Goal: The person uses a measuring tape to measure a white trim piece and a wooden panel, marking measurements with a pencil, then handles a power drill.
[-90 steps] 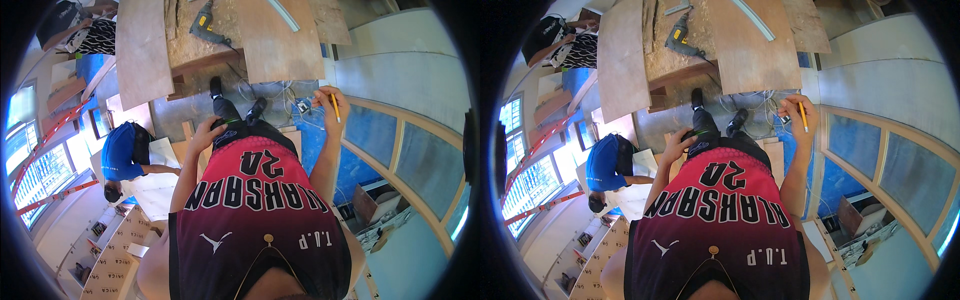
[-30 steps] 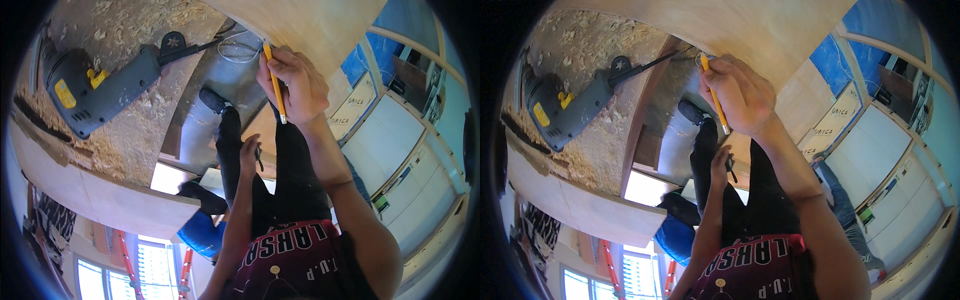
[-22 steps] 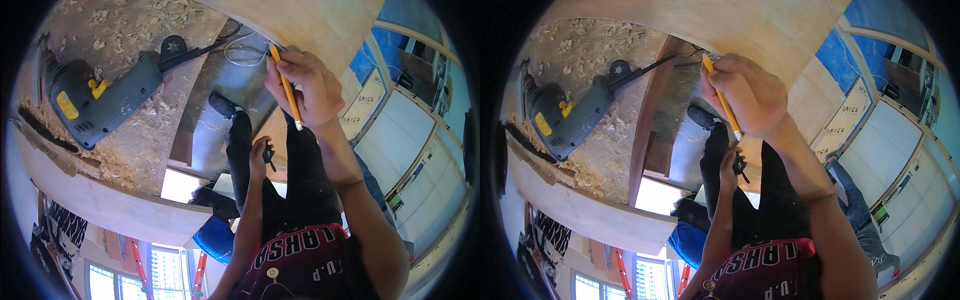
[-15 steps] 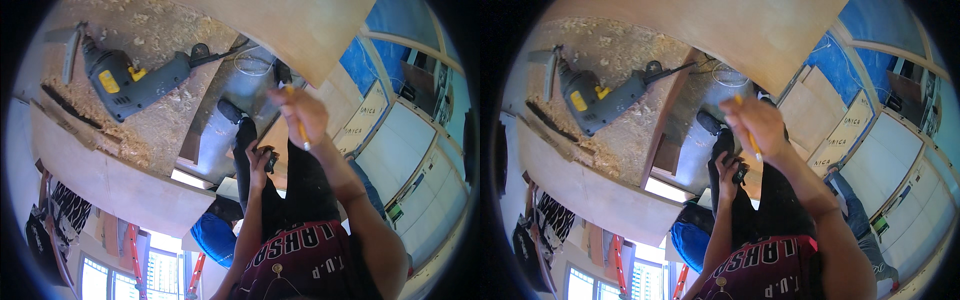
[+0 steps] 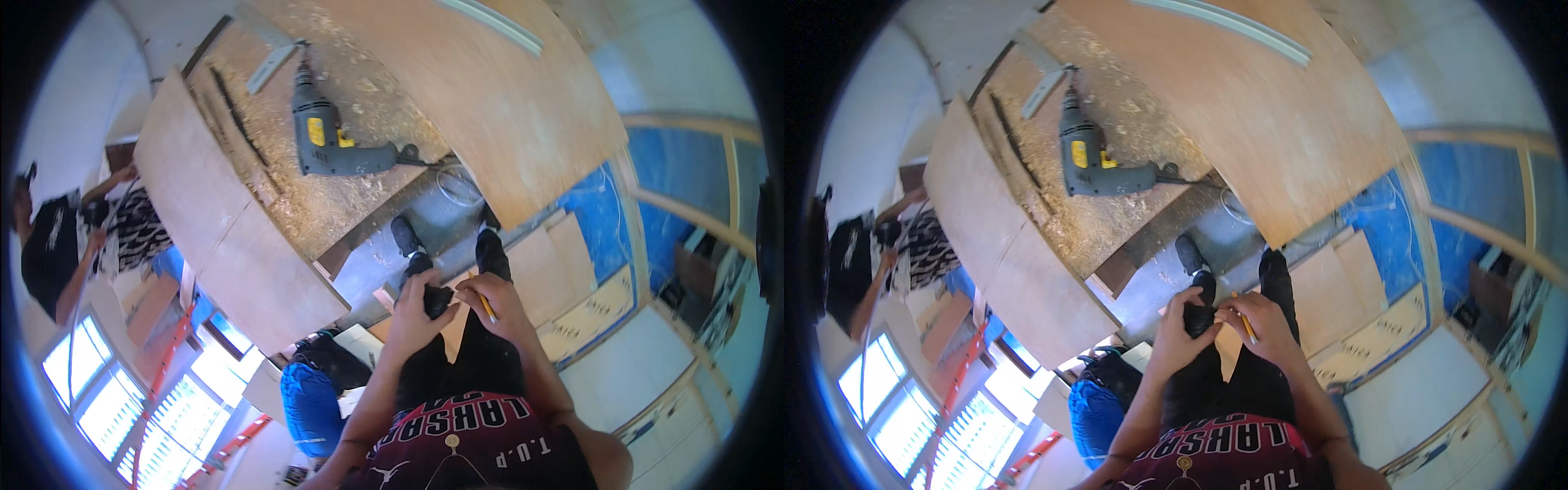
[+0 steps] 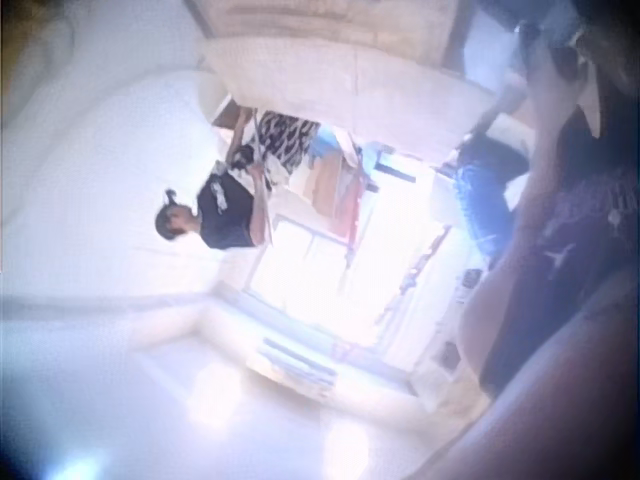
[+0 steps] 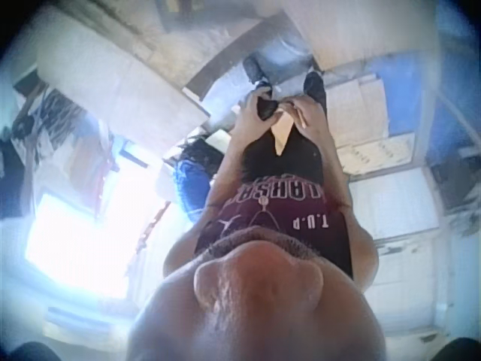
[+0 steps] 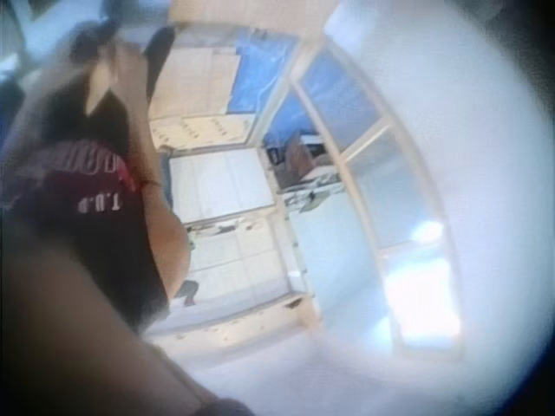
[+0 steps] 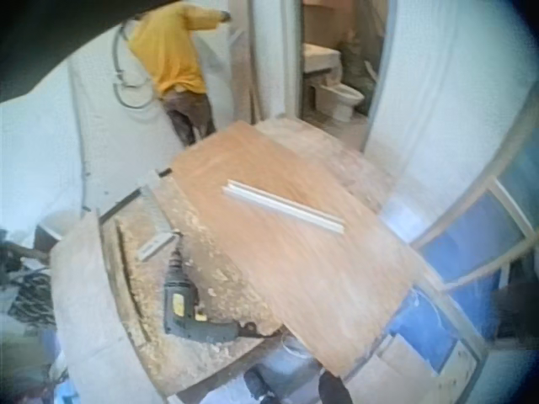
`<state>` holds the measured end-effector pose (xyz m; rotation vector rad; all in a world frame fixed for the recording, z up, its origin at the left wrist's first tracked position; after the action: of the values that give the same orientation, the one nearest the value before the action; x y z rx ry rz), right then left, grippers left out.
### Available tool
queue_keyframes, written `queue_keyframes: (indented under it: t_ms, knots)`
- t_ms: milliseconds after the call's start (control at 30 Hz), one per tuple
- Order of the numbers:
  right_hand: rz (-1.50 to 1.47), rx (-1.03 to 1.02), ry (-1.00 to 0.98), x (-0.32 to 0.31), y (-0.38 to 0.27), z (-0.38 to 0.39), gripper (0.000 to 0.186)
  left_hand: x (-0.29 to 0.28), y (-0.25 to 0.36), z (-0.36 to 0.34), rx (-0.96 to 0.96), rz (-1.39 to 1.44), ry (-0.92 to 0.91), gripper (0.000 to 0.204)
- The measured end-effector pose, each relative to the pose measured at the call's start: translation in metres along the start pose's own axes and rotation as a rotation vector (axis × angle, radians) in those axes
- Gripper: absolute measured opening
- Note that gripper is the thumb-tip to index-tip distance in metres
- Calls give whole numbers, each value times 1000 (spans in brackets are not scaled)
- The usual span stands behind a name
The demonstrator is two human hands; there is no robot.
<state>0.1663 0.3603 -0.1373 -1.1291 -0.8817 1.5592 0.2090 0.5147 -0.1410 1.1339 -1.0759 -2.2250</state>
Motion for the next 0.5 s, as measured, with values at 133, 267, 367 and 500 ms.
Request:
queue_keyframes:
  t_ms: [133, 267, 367, 500]
  knots:
    - [-191, 55, 61, -42, 4, 8, 26, -74, 3, -16, -19, -80, 348, 37]
    - [-221, 173, 115, -90, 24, 16, 22, -172, -27, -44, -102, -157, 749, 28]
    - [-30, 128, 78, -129, 47, 26, 16, -241, -44, -84, -131, -354, 919, 27]
    - [183, 111, -48, -166, 44, 22, 14, -284, -55, -144, -109, -507, 961, 29]
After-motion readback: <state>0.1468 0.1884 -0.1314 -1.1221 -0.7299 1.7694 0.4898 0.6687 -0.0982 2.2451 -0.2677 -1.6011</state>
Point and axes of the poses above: each hand's wrist, its own z-axis away from the middle knuckle, its own x-axis out of the palm, y = z × x, the point moved 10 cm from there along -z, towards the middle knuckle, and after that the axes turned 9 degrees about -z, right-handed, at the moved point
